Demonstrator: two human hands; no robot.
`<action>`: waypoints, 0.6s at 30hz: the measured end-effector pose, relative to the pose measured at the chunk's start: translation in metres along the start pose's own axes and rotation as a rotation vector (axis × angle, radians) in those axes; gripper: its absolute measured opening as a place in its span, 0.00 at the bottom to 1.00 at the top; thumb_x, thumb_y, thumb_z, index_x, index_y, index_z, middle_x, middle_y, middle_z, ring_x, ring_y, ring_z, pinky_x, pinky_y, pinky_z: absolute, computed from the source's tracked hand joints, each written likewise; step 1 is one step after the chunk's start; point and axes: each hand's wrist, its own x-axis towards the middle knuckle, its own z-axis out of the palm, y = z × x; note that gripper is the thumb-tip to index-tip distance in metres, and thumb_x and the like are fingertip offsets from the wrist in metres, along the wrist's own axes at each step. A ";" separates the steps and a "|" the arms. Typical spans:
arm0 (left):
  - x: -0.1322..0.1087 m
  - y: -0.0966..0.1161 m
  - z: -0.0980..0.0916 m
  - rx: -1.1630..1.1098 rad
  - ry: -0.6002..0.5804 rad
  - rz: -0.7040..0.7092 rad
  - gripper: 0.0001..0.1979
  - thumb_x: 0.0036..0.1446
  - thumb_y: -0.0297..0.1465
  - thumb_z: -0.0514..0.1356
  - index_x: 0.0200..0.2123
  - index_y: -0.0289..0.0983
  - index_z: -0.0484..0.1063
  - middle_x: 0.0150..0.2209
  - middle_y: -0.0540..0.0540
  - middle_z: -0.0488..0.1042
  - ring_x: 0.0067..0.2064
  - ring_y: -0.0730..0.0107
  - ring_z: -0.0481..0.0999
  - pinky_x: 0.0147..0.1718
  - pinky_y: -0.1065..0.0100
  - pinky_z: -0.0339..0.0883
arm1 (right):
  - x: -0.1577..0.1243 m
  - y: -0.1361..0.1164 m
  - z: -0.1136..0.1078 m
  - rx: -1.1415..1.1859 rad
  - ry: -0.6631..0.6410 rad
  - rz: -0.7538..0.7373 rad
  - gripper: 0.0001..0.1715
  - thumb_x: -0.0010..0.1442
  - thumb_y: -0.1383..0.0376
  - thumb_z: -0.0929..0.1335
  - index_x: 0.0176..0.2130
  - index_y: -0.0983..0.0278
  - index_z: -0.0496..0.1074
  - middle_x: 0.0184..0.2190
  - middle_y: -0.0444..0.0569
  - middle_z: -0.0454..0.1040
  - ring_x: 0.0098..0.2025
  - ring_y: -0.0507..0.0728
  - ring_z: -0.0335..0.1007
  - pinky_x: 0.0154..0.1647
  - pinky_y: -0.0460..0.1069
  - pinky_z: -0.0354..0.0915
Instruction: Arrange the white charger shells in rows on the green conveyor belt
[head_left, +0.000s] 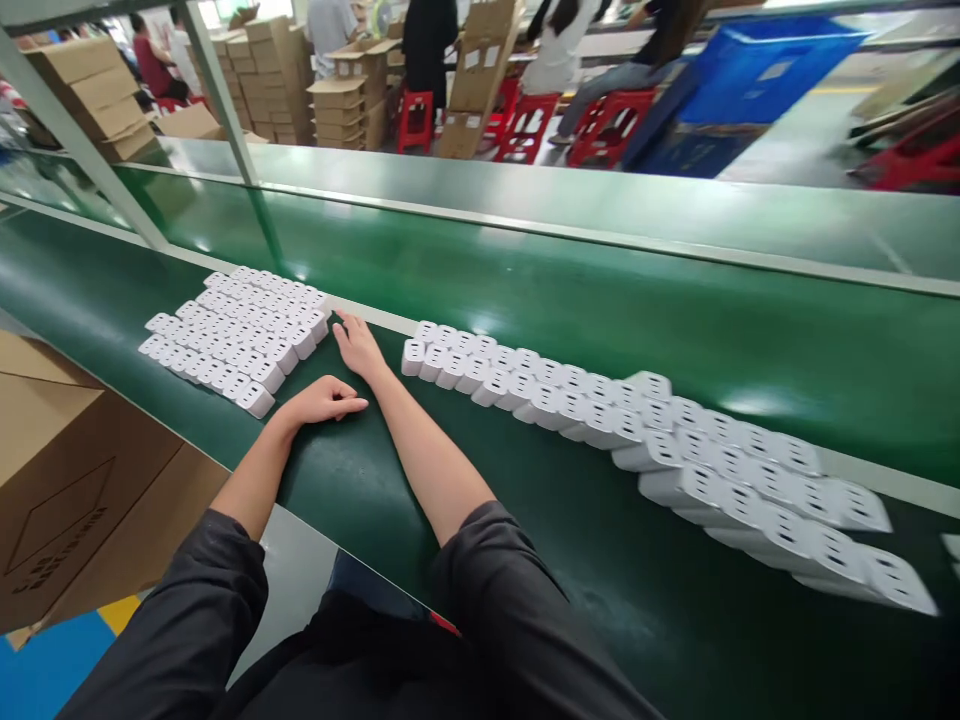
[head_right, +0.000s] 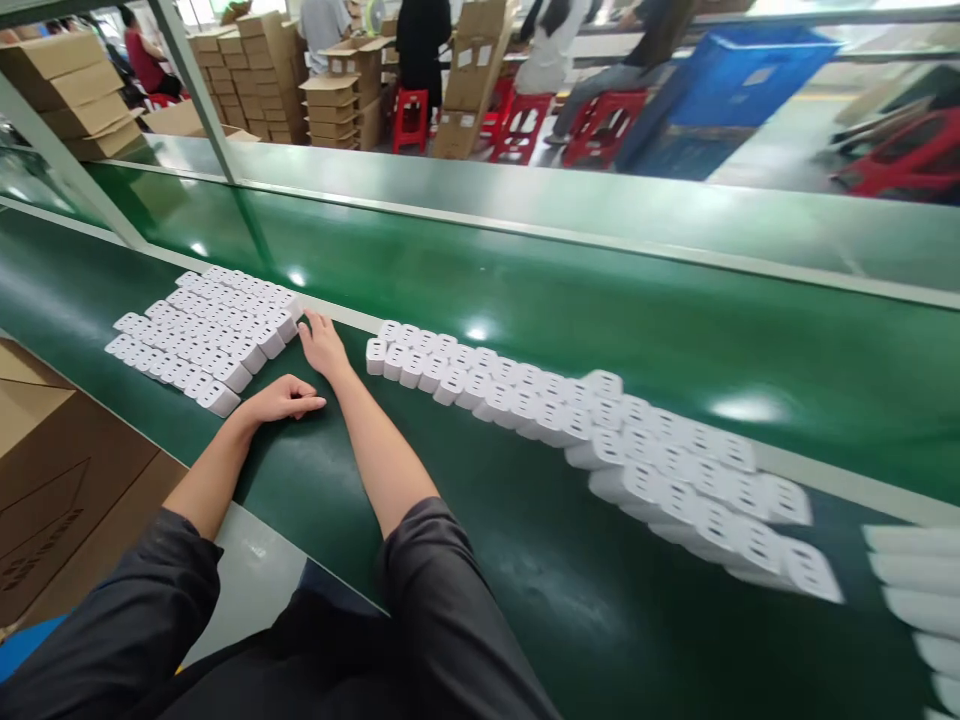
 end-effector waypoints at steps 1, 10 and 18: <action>0.000 -0.001 -0.001 0.003 0.007 0.002 0.31 0.57 0.52 0.60 0.14 0.36 0.59 0.15 0.52 0.62 0.20 0.79 0.56 0.23 0.70 0.49 | -0.008 -0.002 -0.002 -0.014 0.001 -0.004 0.27 0.72 0.64 0.55 0.66 0.66 0.60 0.65 0.59 0.63 0.68 0.57 0.57 0.71 0.55 0.52; 0.002 -0.005 -0.001 0.077 0.307 0.044 0.27 0.58 0.52 0.56 0.17 0.37 0.64 0.19 0.50 0.67 0.23 0.74 0.65 0.28 0.69 0.60 | -0.194 -0.008 -0.069 -0.284 -0.172 -0.275 0.24 0.69 0.70 0.59 0.60 0.66 0.68 0.64 0.60 0.65 0.67 0.60 0.60 0.72 0.62 0.52; 0.025 -0.002 0.015 0.275 0.499 0.026 0.38 0.52 0.53 0.61 0.61 0.40 0.63 0.55 0.41 0.73 0.45 0.61 0.76 0.50 0.57 0.69 | -0.297 0.009 -0.132 -0.491 -0.101 -0.313 0.20 0.71 0.63 0.59 0.56 0.65 0.72 0.61 0.59 0.70 0.63 0.61 0.67 0.67 0.60 0.62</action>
